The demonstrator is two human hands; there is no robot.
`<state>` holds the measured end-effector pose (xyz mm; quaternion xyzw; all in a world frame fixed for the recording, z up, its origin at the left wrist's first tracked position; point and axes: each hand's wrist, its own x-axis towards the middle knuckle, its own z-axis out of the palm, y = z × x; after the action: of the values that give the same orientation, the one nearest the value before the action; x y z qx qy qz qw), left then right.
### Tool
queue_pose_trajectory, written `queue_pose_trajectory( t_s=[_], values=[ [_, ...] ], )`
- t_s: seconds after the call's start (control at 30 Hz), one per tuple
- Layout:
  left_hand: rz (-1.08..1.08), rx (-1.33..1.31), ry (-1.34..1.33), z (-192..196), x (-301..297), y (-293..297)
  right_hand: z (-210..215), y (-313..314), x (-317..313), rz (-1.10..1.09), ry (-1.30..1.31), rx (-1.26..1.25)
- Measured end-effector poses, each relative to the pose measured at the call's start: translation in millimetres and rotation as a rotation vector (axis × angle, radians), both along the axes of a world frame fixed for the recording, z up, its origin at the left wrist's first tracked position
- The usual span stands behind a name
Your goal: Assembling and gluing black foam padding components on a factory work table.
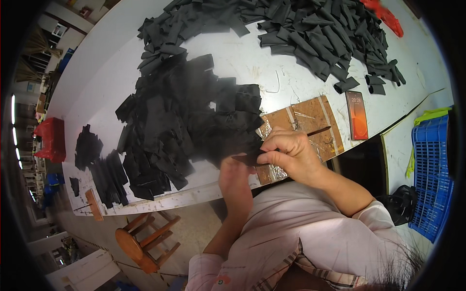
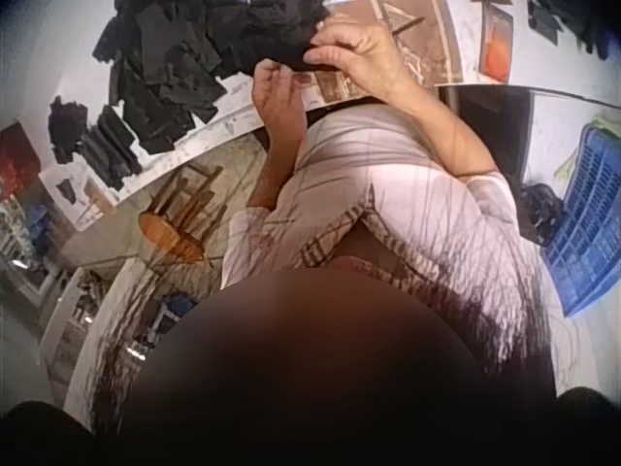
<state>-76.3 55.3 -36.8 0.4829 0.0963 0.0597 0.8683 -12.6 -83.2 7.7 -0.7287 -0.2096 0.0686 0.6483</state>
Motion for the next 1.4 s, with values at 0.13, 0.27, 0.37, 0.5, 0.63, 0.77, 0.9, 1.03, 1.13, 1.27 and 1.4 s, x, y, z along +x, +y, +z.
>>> queue_pose_trajectory(
  t_s=[0.13,0.27,0.37,0.5,0.63,0.77,0.9,1.03,1.13,1.27,1.4],
  values=[
    [-0.129,-0.022,0.062,24,20,24,1,-7,10,0.159,-0.086,-0.157],
    [-0.448,0.176,0.082,48,36,44,7,-5,13,0.22,-0.048,-0.203],
    [-0.557,0.338,0.151,53,42,48,7,-5,15,0.26,-0.102,-0.239],
    [-0.685,0.457,0.218,59,46,53,6,-4,15,0.346,-0.154,-0.254],
    [-0.79,0.492,0.273,53,45,55,6,0,14,0.452,-0.192,-0.293],
    [-0.613,0.607,0.261,38,39,54,5,7,9,0.105,-0.551,-0.415],
    [-0.318,0.122,0.293,23,26,43,7,12,-10,-0.067,-0.008,-0.158],
    [-0.208,0.271,0.11,27,19,17,-6,15,-9,-0.095,-0.06,-0.131],
    [0.237,1.091,-0.178,20,15,3,-2,19,-5,-0.09,-0.371,-0.225],
    [0.393,1.06,-0.15,11,18,-1,-22,25,-7,-0.114,-0.478,-0.419],
    [0.018,0.012,0.216,25,26,17,-22,19,0,-0.133,-0.352,-0.335]
  ],
)
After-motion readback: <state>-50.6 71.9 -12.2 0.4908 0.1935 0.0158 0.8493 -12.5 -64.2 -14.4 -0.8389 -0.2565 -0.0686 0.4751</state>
